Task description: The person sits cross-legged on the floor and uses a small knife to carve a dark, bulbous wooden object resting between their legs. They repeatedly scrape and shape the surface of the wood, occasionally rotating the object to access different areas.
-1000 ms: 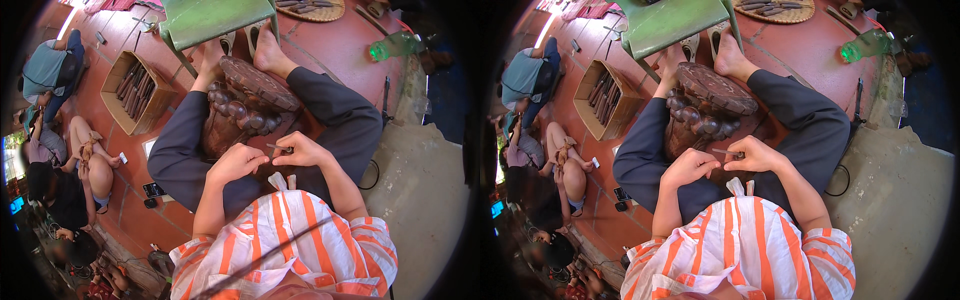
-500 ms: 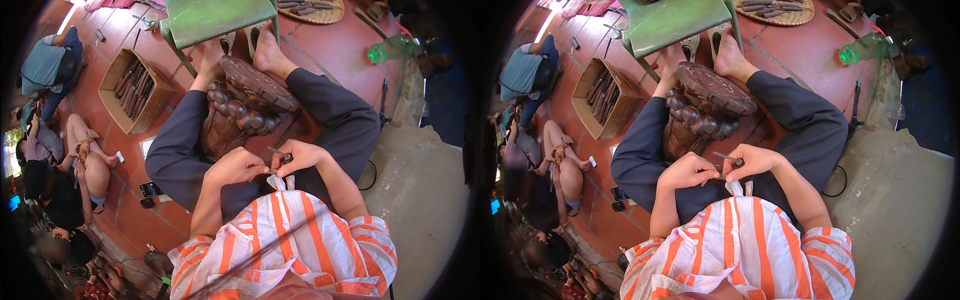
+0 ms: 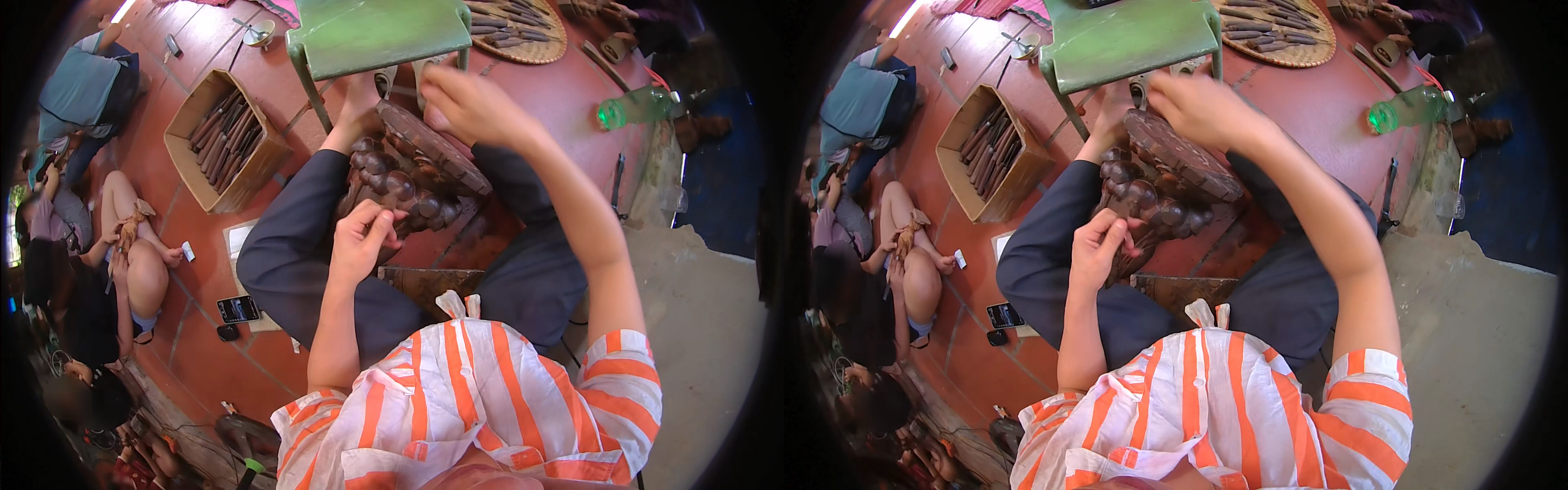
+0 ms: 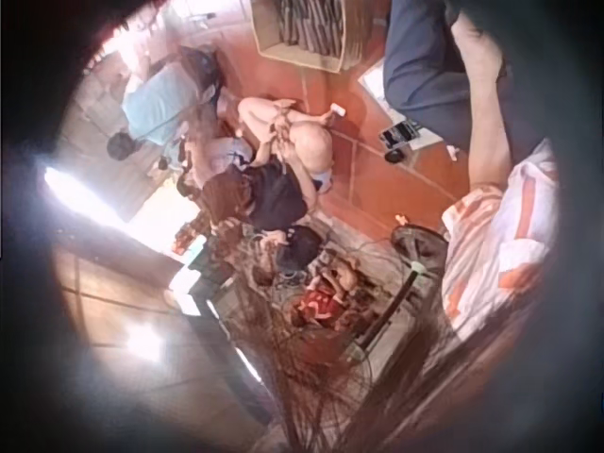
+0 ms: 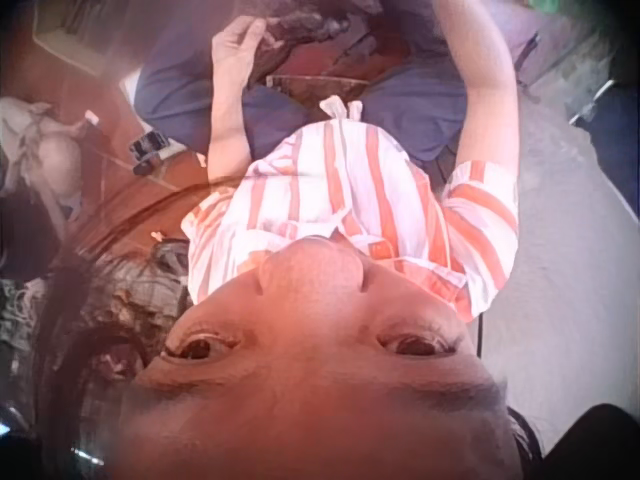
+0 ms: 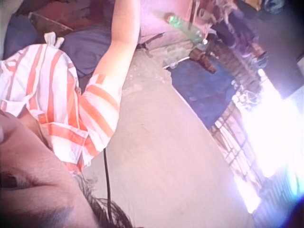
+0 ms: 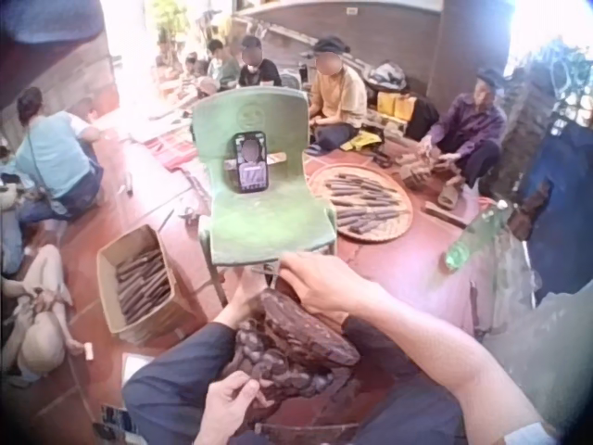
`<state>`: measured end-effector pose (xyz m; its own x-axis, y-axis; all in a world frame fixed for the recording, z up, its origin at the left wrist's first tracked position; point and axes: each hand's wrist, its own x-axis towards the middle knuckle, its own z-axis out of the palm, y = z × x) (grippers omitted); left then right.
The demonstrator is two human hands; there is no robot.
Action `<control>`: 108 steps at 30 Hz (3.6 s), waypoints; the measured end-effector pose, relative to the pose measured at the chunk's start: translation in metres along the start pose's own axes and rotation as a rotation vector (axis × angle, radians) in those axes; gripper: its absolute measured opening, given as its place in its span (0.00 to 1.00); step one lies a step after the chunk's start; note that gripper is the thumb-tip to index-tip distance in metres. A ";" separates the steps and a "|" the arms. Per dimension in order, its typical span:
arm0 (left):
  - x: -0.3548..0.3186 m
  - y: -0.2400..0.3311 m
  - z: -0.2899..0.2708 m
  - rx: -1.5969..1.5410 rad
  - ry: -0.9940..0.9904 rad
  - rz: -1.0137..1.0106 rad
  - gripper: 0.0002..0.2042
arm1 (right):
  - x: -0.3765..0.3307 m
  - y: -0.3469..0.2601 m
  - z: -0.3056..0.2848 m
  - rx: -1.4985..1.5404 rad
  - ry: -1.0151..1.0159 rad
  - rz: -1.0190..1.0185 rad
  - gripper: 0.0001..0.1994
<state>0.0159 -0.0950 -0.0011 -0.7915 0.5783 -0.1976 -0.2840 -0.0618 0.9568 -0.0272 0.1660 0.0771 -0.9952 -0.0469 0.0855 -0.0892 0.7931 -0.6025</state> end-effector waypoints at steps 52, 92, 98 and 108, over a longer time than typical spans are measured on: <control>-0.037 -0.046 0.088 0.694 -0.190 0.653 0.42 | -0.166 0.001 0.093 0.751 0.440 0.330 0.03; -0.035 -0.073 0.079 0.631 -0.216 0.505 0.55 | -0.148 -0.006 0.107 0.453 0.204 0.226 0.09; -0.016 -0.067 0.078 0.666 -0.316 0.461 0.56 | -0.139 0.000 0.101 0.782 0.184 0.457 0.10; -0.025 -0.061 0.078 0.623 -0.280 0.449 0.56 | -0.142 -0.003 0.101 0.579 0.173 0.366 0.10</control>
<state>0.0953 -0.0418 -0.0376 -0.5705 0.7928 0.2146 0.4463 0.0798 0.8913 0.1103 0.1091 -0.0130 -0.9490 0.2966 -0.1067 0.1952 0.2869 -0.9379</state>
